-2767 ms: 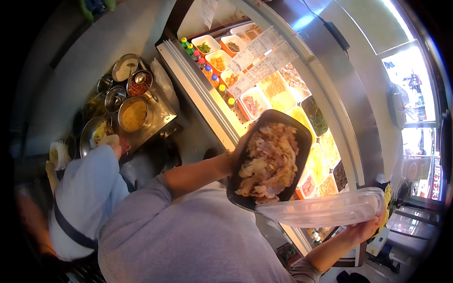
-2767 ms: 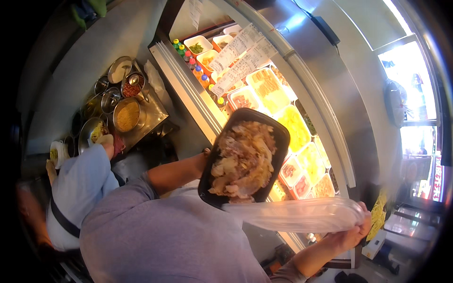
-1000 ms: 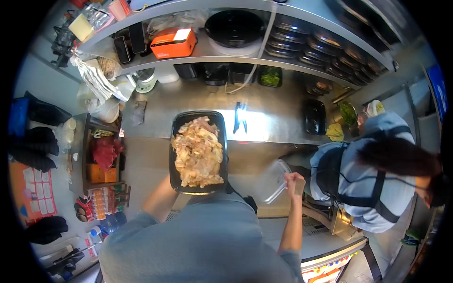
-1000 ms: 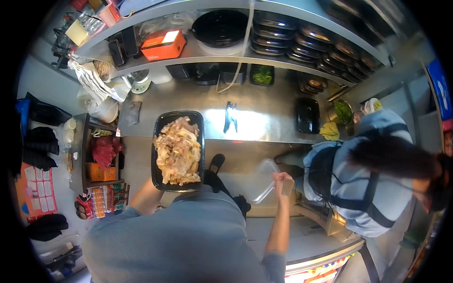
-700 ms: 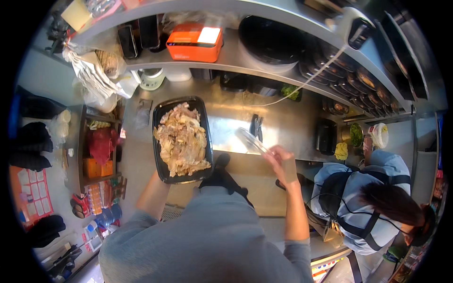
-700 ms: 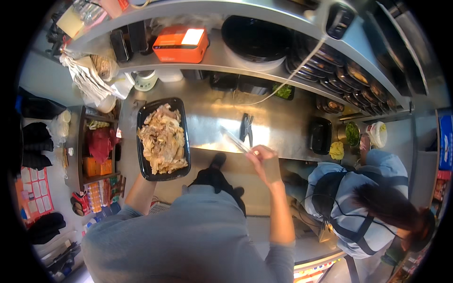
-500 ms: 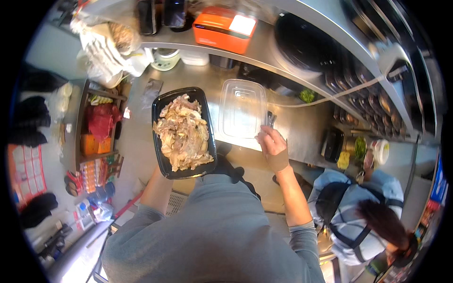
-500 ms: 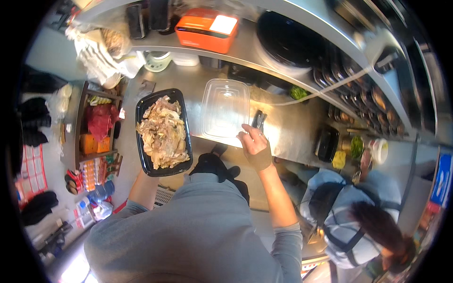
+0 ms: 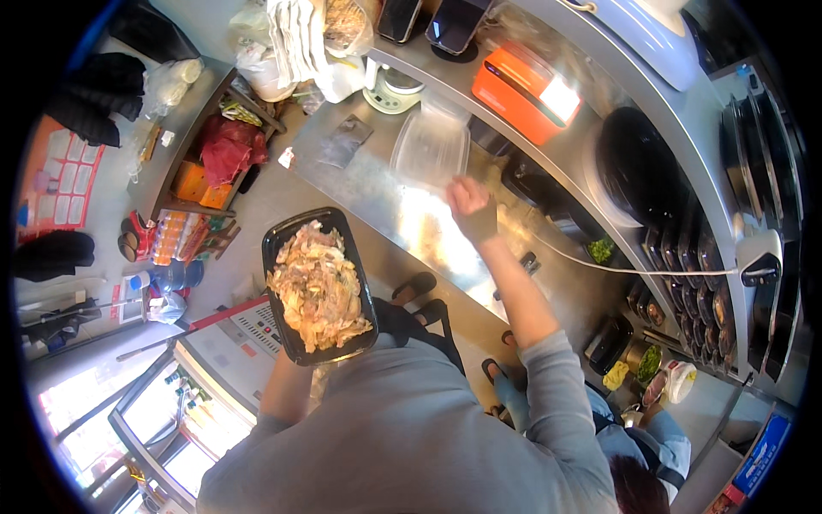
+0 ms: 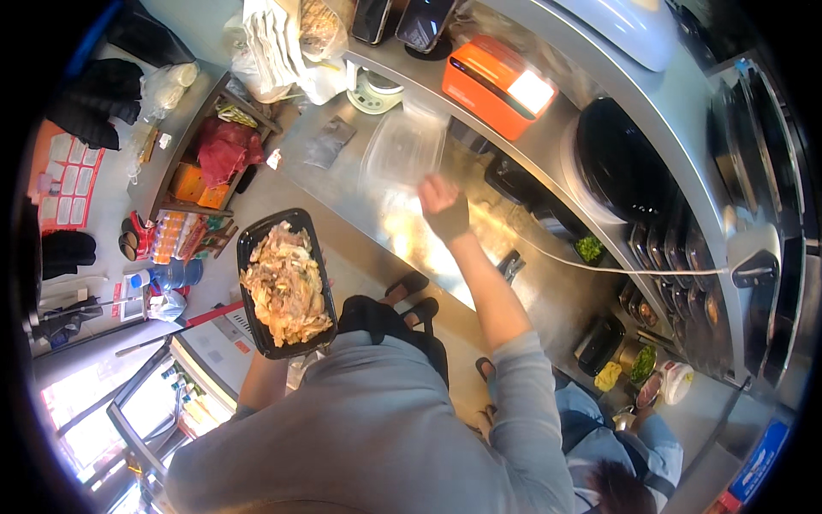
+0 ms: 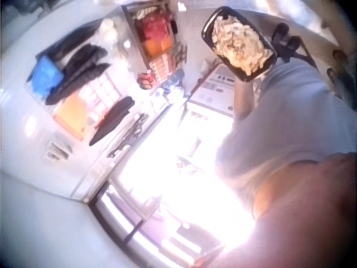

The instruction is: The person opens a plastic bag of food, places it in a container, and then assembles a meal by adding various ingredients from a refrigerated display case into a black tray. They then add noodles from a large bowl to the tray.

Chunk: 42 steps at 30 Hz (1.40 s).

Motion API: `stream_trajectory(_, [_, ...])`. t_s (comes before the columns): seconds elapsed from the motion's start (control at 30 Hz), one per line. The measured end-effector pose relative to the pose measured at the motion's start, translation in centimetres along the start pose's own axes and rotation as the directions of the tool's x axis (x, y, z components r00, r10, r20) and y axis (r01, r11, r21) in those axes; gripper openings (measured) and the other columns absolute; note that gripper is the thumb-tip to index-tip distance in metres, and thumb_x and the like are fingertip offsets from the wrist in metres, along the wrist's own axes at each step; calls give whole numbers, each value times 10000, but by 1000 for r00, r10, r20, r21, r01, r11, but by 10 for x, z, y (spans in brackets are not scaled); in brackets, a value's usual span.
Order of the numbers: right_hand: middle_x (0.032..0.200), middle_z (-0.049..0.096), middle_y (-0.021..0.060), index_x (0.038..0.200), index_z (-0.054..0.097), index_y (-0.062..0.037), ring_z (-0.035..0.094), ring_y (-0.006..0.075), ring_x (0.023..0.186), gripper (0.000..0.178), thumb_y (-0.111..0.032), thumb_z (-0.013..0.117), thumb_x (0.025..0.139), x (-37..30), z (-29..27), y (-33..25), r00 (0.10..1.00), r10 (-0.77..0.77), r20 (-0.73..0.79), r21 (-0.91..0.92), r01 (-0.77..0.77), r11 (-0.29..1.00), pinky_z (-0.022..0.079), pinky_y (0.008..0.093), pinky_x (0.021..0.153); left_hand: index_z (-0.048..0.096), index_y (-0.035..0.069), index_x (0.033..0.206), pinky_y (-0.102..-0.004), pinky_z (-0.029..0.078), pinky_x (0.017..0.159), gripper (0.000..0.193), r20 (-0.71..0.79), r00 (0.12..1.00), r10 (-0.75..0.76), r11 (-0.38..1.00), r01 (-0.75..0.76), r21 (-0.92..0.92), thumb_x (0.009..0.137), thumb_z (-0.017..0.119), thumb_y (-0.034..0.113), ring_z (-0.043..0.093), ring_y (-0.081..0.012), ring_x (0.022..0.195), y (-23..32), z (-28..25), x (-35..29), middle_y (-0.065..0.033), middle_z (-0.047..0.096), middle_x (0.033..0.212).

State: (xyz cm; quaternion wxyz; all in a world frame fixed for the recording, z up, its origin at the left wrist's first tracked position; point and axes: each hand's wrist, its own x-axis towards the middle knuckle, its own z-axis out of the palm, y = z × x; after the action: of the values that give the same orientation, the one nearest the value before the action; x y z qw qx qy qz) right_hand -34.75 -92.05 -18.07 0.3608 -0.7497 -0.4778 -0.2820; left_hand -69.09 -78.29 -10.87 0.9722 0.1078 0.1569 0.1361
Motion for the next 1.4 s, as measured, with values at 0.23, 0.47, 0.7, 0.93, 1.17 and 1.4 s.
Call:
stream_trajectory(0.23, [1017,609,123,918,602,-63,642,334,898,157,-149,682,814,63,82,84,900,355,253,-226,-301,926,511,436,727,296,63,1470,-550,432,1041,705,13,996,90,993,-91,70,949,475,503,478,-384,1267,-17,61,9,-184,407,1446])
stream_trajectory(0.47, [914,660,164,1064,608,3,653,300,777,367,-280,684,844,-30,40,29,874,326,360,96,-382,919,528,392,721,399,70,1416,-466,457,1029,556,1,991,-137,988,136,76,990,445,423,533,-304,1218,-7,29,31,-152,508,1362])
stream_trajectory(0.7, [1245,567,113,1446,321,-27,620,208,993,634,-465,439,1003,-125,-189,-146,490,602,631,770,-489,-410,527,363,810,462,74,1360,-390,477,1000,446,7,881,-473,761,404,508,1005,455,344,548,-236,1182,-108,87,117,-91,557,1299])
stream_trajectory(0.93, [1180,593,97,1380,401,-61,614,200,968,476,-375,411,1021,-209,-322,-223,-92,992,84,988,-119,-95,525,354,785,387,74,1426,-461,418,1061,676,156,465,-872,413,524,745,959,404,562,486,-296,1256,-341,138,80,-122,480,1399])
stream_trajectory(1.17, [919,633,121,1055,603,10,597,183,573,489,-417,380,973,-378,-526,-335,-378,858,-347,840,-532,105,479,286,563,235,75,1521,-483,236,1165,827,-63,-188,-980,-162,576,801,902,529,539,283,-313,1424,-518,132,-19,-120,299,1551])
stream_trajectory(1.4, [759,630,43,984,639,-8,558,103,619,519,-470,404,995,-419,-509,-504,-550,704,-449,810,-584,61,445,257,597,242,97,1513,-400,324,1125,919,-256,-441,-860,-377,214,901,742,721,236,382,-270,1366,-514,132,-172,-99,387,1483])
